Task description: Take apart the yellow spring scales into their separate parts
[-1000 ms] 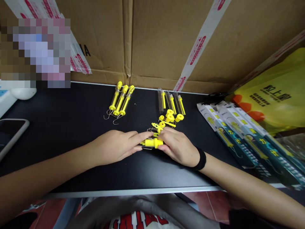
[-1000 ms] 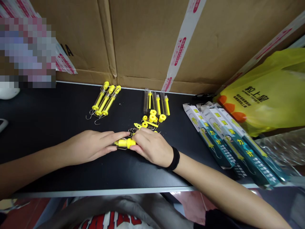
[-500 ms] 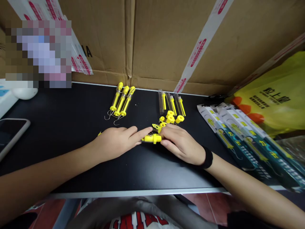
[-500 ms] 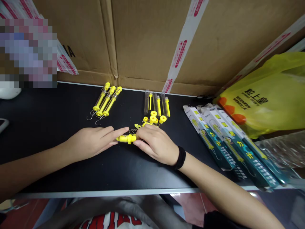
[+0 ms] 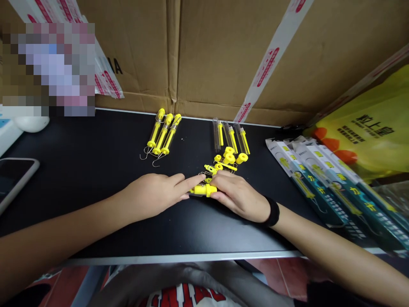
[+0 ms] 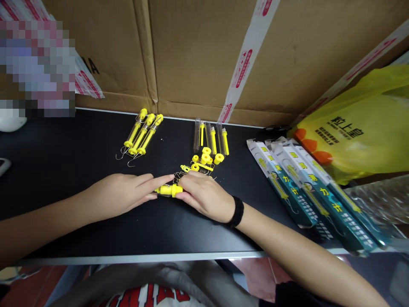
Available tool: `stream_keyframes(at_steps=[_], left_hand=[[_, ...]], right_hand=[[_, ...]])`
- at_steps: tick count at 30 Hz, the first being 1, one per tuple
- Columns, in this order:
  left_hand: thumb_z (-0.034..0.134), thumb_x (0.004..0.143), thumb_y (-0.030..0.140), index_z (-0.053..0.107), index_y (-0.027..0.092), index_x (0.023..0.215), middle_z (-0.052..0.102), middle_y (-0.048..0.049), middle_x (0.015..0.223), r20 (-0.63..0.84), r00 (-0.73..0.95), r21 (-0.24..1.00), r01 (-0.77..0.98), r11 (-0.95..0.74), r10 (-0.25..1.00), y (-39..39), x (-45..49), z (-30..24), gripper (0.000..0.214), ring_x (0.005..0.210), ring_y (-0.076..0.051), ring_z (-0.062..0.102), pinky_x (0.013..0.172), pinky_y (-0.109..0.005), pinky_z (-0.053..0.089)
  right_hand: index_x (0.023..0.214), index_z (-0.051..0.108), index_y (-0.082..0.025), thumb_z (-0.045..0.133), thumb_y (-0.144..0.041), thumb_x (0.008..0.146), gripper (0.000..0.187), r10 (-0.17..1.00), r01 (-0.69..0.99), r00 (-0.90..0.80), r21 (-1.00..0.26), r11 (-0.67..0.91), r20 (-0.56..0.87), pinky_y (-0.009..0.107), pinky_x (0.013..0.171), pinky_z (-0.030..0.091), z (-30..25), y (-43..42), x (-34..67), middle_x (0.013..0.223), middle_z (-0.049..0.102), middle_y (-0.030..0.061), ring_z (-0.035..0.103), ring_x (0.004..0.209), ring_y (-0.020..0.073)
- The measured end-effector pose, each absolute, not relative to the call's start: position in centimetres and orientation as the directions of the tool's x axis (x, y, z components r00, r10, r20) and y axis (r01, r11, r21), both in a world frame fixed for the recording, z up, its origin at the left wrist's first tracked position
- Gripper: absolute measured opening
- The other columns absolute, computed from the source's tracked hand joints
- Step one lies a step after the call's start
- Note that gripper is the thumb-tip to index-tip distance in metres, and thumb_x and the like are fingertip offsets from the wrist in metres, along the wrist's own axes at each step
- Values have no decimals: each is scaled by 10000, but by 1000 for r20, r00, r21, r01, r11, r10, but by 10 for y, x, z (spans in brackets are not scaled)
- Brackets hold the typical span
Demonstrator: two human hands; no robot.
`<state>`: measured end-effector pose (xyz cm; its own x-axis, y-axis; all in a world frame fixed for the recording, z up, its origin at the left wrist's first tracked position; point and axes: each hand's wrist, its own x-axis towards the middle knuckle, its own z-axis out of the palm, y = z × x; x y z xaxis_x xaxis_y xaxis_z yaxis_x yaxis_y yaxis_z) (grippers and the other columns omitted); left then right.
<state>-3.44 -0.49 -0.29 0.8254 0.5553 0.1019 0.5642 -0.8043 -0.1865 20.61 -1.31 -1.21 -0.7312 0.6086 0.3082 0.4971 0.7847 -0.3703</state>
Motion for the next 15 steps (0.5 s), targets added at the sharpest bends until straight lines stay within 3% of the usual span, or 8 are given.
stream_keyframes(at_steps=[3,9,12,15], left_hand=[[376,939,364,222,308,1396,629,30,938,-3,845,50,534,-844,534,0,-38,2,486,677,-121,637,543,-220,412],[393,943,334,260,317,1388,533,25,1293,-89,904,442,413,-796,419,4,-44,12,465,1085,-114,570,872,-196,419],[387,944,343,252,311,1389,518,26,1309,-67,903,437,409,-801,425,5,-43,11,466,1101,-108,558,880,-191,415],[386,940,348,243,310,1386,610,18,1142,18,862,232,489,-841,507,4,-40,4,471,907,-122,636,708,-209,457]], right_hand=[[748,456,-175,317,-348,958,306,555,492,-764,-260,831,328,271,611,343,-14,-14,204,704,514,47,411,664,158],[755,542,-165,382,-370,938,318,344,443,-843,170,880,413,296,584,302,-4,-21,204,655,532,38,398,635,166],[758,546,-163,400,-371,930,306,365,460,-835,158,874,412,298,580,303,0,-19,206,659,536,38,399,634,168],[818,539,-159,381,-389,931,301,498,522,-786,-38,852,366,295,633,344,-1,-15,209,730,560,54,428,681,172]])
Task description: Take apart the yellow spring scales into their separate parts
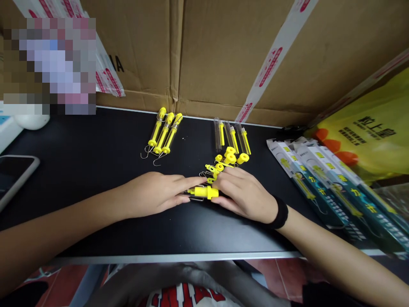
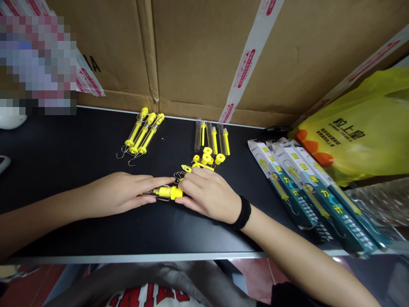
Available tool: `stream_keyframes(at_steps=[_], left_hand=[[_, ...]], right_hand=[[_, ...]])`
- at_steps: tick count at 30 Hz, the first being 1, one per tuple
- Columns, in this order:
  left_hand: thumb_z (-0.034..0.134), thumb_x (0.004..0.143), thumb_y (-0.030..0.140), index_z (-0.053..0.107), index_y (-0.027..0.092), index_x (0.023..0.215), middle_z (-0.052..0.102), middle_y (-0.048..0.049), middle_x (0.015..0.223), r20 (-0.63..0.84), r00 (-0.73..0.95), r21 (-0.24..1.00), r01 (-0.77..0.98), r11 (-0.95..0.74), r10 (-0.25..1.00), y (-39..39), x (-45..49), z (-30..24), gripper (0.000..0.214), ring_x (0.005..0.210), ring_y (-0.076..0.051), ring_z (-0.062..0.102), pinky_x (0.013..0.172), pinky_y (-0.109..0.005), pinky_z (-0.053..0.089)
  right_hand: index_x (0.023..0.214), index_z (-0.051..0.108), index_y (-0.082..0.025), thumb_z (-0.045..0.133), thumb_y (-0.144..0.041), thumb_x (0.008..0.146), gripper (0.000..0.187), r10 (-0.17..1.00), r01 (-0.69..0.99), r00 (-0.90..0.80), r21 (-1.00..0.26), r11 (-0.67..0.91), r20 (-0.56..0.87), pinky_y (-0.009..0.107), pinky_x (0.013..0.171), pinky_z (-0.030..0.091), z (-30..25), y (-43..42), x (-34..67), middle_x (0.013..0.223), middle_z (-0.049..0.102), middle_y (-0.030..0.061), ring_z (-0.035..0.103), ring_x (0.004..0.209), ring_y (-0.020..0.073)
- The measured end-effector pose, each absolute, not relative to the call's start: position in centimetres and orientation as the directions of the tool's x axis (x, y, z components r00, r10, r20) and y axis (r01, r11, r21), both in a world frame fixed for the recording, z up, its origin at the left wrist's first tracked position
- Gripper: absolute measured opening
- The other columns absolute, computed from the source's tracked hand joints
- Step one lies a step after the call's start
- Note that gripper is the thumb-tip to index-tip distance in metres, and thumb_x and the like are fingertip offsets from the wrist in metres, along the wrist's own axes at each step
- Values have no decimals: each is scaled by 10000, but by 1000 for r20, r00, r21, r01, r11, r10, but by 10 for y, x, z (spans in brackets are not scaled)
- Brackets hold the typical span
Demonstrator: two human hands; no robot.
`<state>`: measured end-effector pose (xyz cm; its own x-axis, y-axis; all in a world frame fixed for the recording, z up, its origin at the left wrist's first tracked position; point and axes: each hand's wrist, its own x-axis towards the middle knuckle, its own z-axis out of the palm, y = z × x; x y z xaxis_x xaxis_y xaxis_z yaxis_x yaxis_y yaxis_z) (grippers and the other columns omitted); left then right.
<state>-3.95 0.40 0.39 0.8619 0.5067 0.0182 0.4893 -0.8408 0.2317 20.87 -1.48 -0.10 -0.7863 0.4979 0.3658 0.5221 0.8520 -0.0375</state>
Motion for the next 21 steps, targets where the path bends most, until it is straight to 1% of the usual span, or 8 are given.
stream_keyframes(at_steps=[2,5,8,12,14,16,19,21], left_hand=[[383,939,340,274,287,1367,638,24,973,98,840,46,532,-846,534,3,-38,-2,445,765,-128,648,595,-220,439],[389,938,304,379,210,1271,624,17,878,248,837,-136,528,-838,487,1,-36,-9,346,724,-127,640,558,-228,423],[418,922,246,433,193,1170,615,16,873,322,839,-224,518,-826,438,1,-38,-12,254,735,-115,629,563,-219,418],[451,899,198,423,222,1180,614,16,898,362,836,-318,527,-788,413,1,-40,-12,283,722,-99,612,540,-209,395],[451,900,194,410,222,1205,606,26,837,370,836,-345,528,-776,405,0,-40,-10,308,668,-93,598,509,-213,373],[451,906,217,411,213,1211,596,31,799,371,836,-339,527,-779,404,0,-39,-9,307,625,-89,585,481,-218,351],[440,921,303,444,179,1178,605,20,835,380,833,-273,516,-812,402,0,-37,-6,286,611,-85,583,473,-221,352],[433,923,346,457,171,1164,611,18,864,377,834,-227,505,-833,403,0,-37,-4,300,619,-85,588,487,-223,364]], right_hand=[[867,532,-155,384,-386,929,281,567,537,-751,-186,823,338,293,653,357,-3,-13,209,758,561,60,446,702,171],[833,518,-162,376,-353,934,258,647,551,-705,-349,758,292,286,654,356,-4,-13,208,726,544,49,453,687,163],[797,504,-171,375,-327,939,248,691,553,-680,-448,703,246,271,646,359,0,-15,206,708,534,38,455,670,152],[802,497,-175,405,-283,936,195,729,523,-630,-548,652,266,243,638,369,4,-20,203,715,527,20,471,673,135],[795,495,-179,403,-266,937,190,735,516,-604,-552,655,307,241,640,372,4,-22,203,709,520,15,475,676,134],[801,494,-179,399,-260,937,185,722,516,-594,-522,680,354,246,643,375,1,-22,202,709,519,17,473,681,139],[833,496,-167,403,-275,933,174,663,513,-620,-422,747,420,266,653,380,-3,-20,203,730,533,39,459,697,155],[845,499,-159,406,-299,930,188,610,518,-652,-323,792,450,281,643,376,-4,-18,205,725,535,52,440,687,166]])
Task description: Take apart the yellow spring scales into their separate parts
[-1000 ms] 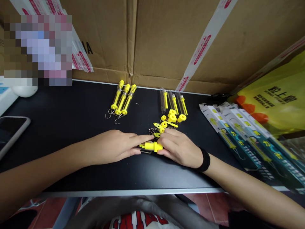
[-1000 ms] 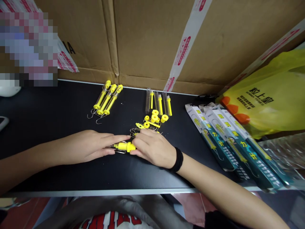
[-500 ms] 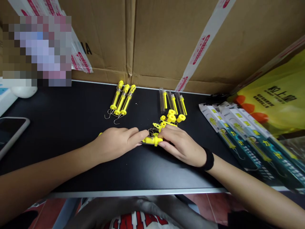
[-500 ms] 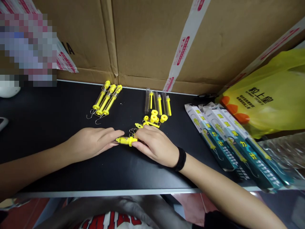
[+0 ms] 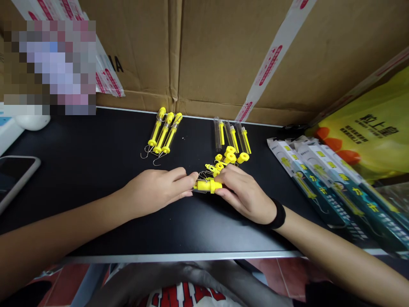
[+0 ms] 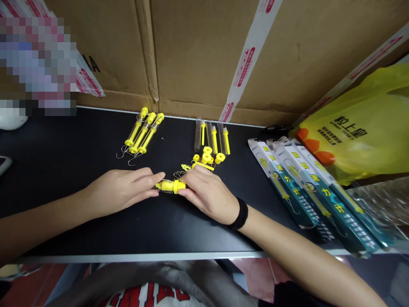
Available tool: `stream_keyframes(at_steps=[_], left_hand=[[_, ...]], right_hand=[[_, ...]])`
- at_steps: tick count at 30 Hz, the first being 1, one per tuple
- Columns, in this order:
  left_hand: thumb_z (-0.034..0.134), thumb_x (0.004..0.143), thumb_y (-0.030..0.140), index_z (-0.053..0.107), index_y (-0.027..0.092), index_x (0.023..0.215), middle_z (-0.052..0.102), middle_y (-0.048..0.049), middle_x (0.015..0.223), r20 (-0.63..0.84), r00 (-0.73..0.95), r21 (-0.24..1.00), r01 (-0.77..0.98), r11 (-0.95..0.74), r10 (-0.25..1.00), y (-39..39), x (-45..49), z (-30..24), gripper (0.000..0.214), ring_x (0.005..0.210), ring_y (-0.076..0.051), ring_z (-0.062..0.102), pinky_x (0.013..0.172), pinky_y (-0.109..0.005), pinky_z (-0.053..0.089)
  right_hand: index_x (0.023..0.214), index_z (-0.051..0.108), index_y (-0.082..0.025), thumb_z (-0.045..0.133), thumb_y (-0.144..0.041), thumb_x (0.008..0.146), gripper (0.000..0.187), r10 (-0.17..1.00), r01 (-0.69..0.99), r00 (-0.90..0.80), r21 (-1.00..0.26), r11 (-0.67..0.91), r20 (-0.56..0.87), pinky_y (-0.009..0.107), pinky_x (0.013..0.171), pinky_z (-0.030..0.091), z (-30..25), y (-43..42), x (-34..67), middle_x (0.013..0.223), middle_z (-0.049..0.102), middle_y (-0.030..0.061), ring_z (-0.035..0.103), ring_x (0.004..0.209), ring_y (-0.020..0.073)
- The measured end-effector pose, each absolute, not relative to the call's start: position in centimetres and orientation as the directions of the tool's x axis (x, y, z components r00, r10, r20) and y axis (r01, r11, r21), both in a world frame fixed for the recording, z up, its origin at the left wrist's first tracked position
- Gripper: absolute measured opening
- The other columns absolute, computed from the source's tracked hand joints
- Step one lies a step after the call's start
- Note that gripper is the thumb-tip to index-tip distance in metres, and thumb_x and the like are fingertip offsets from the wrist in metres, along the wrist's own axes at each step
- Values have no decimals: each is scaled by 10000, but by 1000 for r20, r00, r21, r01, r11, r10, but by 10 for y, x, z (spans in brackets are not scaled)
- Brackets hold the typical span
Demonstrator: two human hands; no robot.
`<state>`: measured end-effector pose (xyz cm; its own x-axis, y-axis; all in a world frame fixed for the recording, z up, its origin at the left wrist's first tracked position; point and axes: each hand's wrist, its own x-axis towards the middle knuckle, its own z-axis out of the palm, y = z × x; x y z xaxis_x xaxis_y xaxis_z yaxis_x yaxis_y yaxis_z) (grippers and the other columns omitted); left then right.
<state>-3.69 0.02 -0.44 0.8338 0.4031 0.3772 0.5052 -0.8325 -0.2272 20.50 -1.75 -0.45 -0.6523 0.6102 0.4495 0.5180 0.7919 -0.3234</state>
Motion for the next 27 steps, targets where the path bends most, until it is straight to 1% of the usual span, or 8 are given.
stream_keyframes(at_steps=[3,6,8,9,12,17,22,27], left_hand=[[423,926,359,454,185,1186,618,24,862,373,830,-214,511,-832,414,0,-37,-3,314,655,-94,601,515,-224,370],[398,935,369,463,197,1190,620,30,820,372,829,-220,516,-828,418,1,-39,-2,314,688,-104,606,543,-227,373],[382,939,380,488,203,1158,619,33,801,364,829,-202,515,-833,424,2,-39,-2,301,696,-106,606,553,-228,375],[378,939,383,499,205,1140,620,33,799,361,828,-190,515,-836,429,2,-39,-2,294,700,-106,607,557,-228,376],[385,936,390,514,213,1109,622,35,804,351,824,-166,522,-837,444,3,-39,-2,279,712,-101,611,568,-223,379],[399,931,392,522,219,1102,620,36,791,345,822,-173,530,-830,453,4,-38,-3,272,706,-96,607,577,-220,381],[406,930,390,526,221,1110,620,33,794,362,817,-180,534,-826,449,4,-38,-4,274,716,-95,602,589,-220,384],[428,924,375,521,222,1119,626,33,812,381,816,-200,531,-823,434,3,-38,-5,265,729,-97,599,605,-220,389]], right_hand=[[871,511,-157,400,-318,931,205,520,523,-716,-135,841,465,293,624,369,-3,-14,210,722,541,59,422,670,174],[926,526,-167,439,-283,919,145,428,516,-777,76,853,461,302,629,368,0,-13,216,753,574,56,434,683,175],[967,532,-184,469,-230,906,100,390,506,-805,174,845,448,305,640,367,2,-13,219,784,600,47,458,711,174],[981,535,-192,473,-210,902,102,383,505,-811,197,840,443,307,643,367,3,-13,219,797,610,44,470,723,174],[963,550,-195,465,-206,905,103,396,521,-800,194,831,451,303,626,366,4,-14,218,783,618,42,486,710,167],[899,562,-173,474,-224,901,102,399,530,-785,182,828,473,295,603,376,4,-13,214,741,610,49,482,671,165],[978,541,-180,492,-294,892,151,477,542,-765,33,839,433,311,664,407,-1,-10,218,827,613,62,513,740,178],[999,511,-165,549,-446,836,327,569,577,-688,-135,805,450,343,723,421,-2,-10,217,856,600,80,523,791,207]])
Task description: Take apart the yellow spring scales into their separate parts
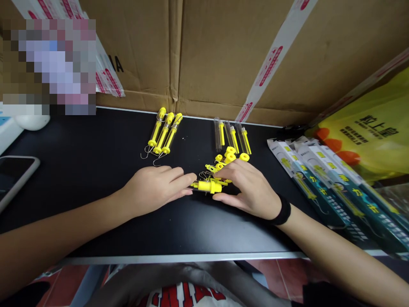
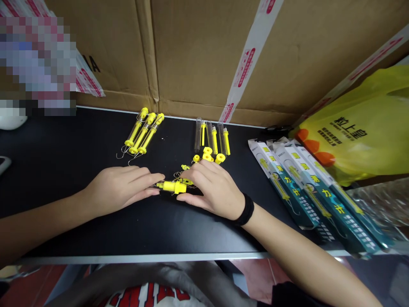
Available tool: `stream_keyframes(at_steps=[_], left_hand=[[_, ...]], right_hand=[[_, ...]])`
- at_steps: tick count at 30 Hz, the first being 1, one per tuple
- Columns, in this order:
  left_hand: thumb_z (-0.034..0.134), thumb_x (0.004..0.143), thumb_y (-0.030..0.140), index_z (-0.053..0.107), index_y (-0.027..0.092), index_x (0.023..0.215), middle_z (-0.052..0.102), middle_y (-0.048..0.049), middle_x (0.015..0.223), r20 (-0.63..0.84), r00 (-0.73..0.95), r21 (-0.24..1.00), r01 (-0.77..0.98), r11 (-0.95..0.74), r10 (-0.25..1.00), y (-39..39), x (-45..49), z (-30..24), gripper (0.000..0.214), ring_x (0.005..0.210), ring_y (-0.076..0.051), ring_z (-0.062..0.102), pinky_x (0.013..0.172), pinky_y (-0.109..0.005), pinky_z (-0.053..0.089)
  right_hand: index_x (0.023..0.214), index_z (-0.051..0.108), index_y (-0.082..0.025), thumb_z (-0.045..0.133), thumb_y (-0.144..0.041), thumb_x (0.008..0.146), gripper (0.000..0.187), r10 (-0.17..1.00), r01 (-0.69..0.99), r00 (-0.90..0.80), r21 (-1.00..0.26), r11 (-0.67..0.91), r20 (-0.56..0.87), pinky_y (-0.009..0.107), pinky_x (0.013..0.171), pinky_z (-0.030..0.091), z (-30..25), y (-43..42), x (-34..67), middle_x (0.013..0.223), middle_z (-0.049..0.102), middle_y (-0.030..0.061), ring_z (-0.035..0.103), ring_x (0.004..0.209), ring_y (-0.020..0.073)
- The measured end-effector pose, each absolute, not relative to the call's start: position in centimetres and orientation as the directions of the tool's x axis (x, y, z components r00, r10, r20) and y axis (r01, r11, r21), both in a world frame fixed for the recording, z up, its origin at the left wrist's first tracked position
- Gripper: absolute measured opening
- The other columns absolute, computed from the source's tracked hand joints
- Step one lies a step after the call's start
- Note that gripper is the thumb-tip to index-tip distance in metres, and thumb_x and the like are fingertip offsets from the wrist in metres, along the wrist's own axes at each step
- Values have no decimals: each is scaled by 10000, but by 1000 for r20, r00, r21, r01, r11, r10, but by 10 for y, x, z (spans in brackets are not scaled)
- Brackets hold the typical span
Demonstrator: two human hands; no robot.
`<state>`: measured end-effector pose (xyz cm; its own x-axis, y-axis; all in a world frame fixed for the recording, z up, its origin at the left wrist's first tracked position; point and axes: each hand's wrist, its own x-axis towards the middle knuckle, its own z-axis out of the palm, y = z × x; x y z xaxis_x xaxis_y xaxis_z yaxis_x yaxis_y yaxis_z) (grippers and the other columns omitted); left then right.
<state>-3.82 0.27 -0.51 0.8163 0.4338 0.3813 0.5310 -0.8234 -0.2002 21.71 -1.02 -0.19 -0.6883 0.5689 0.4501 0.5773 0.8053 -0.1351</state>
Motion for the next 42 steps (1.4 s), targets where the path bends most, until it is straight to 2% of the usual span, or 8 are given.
stream_keyframes(at_steps=[5,10,14,19,26,32,36,42], left_hand=[[441,921,351,508,218,1135,626,27,832,416,800,-206,547,-811,433,2,-39,-5,260,742,-96,595,623,-216,399],[452,916,346,516,222,1126,621,28,808,419,805,-234,544,-806,421,2,-42,-5,252,724,-95,594,618,-218,401],[459,912,350,519,224,1121,619,37,803,422,803,-243,548,-800,422,2,-41,-5,252,708,-99,592,594,-226,396],[462,909,360,525,225,1110,619,40,796,423,798,-233,553,-800,429,2,-41,-5,250,700,-100,591,589,-228,393],[451,915,358,526,222,1117,625,34,805,411,798,-209,553,-806,441,3,-41,-6,255,706,-100,593,602,-221,392],[464,909,353,532,222,1112,623,38,797,430,799,-221,545,-809,421,3,-39,-7,251,697,-104,591,584,-224,385],[470,904,365,536,226,1106,620,48,784,445,795,-229,545,-806,412,4,-39,-8,254,669,-103,585,566,-229,382],[479,900,370,537,226,1102,621,51,786,452,788,-214,550,-807,418,4,-41,-7,255,674,-101,593,563,-228,383]], right_hand=[[874,517,-173,399,-421,910,277,662,576,-649,-326,749,375,329,696,395,1,-12,214,774,554,62,487,737,191],[849,510,-178,397,-308,923,188,654,528,-658,-390,754,374,305,682,385,0,-12,211,746,555,50,472,712,173],[896,512,-173,450,-277,902,120,645,538,-663,-356,764,380,308,681,392,0,-12,210,767,568,58,477,724,178],[918,520,-160,495,-273,879,123,628,562,-669,-284,777,397,314,692,403,-1,-12,212,769,568,57,479,730,179],[966,549,-159,473,-296,895,171,585,595,-717,-104,797,378,331,733,403,2,-12,215,859,595,84,496,793,201],[871,544,-155,387,-346,924,252,648,613,-692,-216,760,318,327,697,388,2,-12,212,790,570,80,476,746,195],[833,533,-156,406,-315,926,224,657,594,-679,-281,754,328,304,671,381,-1,-11,210,754,567,67,469,715,180],[885,520,-154,469,-300,904,156,627,582,-679,-241,777,381,297,664,391,-2,-10,212,759,565,60,469,708,175]])
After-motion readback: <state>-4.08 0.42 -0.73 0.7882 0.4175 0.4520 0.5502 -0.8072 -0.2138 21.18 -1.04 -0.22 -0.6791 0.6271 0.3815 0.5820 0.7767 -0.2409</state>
